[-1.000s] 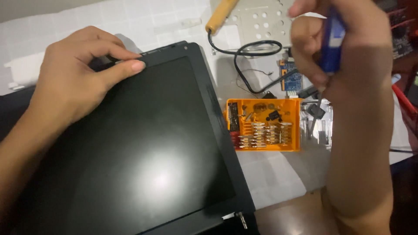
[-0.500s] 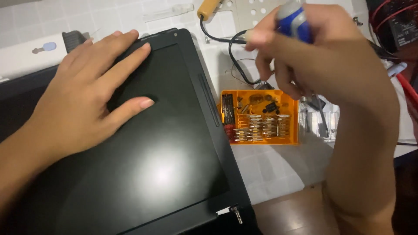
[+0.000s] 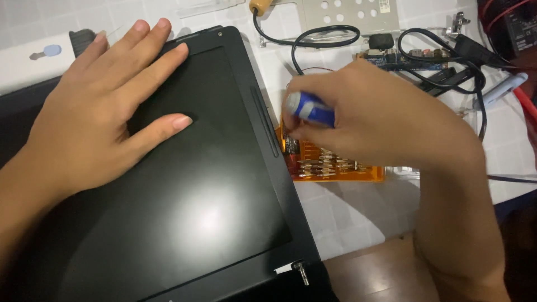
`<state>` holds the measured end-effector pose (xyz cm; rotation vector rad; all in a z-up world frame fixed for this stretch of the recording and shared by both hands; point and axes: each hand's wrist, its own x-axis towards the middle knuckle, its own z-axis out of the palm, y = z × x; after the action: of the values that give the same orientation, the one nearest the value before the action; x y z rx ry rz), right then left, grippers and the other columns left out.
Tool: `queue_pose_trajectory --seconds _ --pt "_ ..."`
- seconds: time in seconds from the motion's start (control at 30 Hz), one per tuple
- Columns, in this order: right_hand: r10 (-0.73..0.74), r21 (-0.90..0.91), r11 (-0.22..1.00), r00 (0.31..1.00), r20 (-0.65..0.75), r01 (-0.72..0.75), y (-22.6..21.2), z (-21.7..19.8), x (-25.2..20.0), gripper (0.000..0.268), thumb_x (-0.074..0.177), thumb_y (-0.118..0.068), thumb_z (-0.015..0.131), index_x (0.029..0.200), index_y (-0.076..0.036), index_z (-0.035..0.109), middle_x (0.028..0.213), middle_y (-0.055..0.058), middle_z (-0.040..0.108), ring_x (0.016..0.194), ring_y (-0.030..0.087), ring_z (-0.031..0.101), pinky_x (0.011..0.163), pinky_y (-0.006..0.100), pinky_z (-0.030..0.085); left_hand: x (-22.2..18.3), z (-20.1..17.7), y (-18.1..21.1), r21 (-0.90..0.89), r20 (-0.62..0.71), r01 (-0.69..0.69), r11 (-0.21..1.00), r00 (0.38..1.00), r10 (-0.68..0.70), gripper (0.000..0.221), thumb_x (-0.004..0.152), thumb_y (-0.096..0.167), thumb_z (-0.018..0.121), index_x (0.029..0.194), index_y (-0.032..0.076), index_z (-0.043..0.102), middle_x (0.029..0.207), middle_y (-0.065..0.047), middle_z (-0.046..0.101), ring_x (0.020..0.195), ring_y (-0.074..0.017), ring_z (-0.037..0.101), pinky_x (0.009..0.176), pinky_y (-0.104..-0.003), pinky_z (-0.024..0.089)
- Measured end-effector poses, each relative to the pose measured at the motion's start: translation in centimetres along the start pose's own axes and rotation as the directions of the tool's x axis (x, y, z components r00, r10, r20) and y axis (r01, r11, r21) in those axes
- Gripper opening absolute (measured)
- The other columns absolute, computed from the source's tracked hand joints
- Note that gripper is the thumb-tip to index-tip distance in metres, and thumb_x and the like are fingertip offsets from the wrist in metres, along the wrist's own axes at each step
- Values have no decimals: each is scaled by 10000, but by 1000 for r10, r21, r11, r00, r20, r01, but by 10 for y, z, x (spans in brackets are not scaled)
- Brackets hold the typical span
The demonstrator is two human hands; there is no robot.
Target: Disassembling a laptop screen by removing screws, prying the bezel, and cleaning the display panel.
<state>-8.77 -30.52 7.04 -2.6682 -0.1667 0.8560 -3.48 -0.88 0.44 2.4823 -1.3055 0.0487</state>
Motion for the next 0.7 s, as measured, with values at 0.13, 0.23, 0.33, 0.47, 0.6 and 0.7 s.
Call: queue_pose_trajectory --seconds 0.13,0.23,0.33,0.47,0.6,0.7 --pt "6 -139 990 999 37 -1 11 11 4 302 995 -371 637 767 -183 577 501 59 497 493 204 413 522 374 308 0 0 2 3 14 24 1000 1000 -24 678 1020 344 587 1583 -5 443 1659 -247 392 1532 -460 338 1160 -679 288" --pt "-43 -121 992 999 27 45 13 11 4 261 995 -348 628 782 -201 592 541 37 554 514 212 482 549 370 359 0 -1 2 -2 6 24 1000 1000 -24 675 1017 343 597 1576 -9 459 1656 -249 402 1534 -455 348 1147 -662 318" --pt "-33 -163 986 997 65 43 8 11 4 303 991 -373 636 753 -205 549 502 28 532 494 213 485 536 372 356 -1 0 0 5 -19 11 1000 1000 -11 665 1019 345 615 1572 2 477 1649 -240 425 1527 -451 385 1141 -646 350" --pt "-43 -167 985 997 61 52 6 15 4 248 1011 -328 546 790 -220 581 517 28 536 492 204 504 533 380 350 -1 0 -1 -1 -15 18 1000 1000 -18 671 1011 348 621 1574 15 471 1657 -222 408 1534 -429 369 1162 -614 341" --pt "-36 -183 983 999 -4 35 5 19 3 149 953 -242 534 1008 -300 660 568 73 627 557 299 600 534 453 405 0 -1 0 -7 -10 22 1000 1000 -22 669 1012 355 614 1571 18 471 1651 -223 414 1527 -434 376 1160 -605 337" --pt "-87 -214 973 996 -16 81 10 27 3 236 894 -279 631 1128 -311 647 672 99 708 665 374 669 551 509 460 -1 0 -2 2 -16 14 1000 1000 -14 672 1009 355 627 1572 20 476 1654 -218 417 1521 -441 395 1139 -597 364"
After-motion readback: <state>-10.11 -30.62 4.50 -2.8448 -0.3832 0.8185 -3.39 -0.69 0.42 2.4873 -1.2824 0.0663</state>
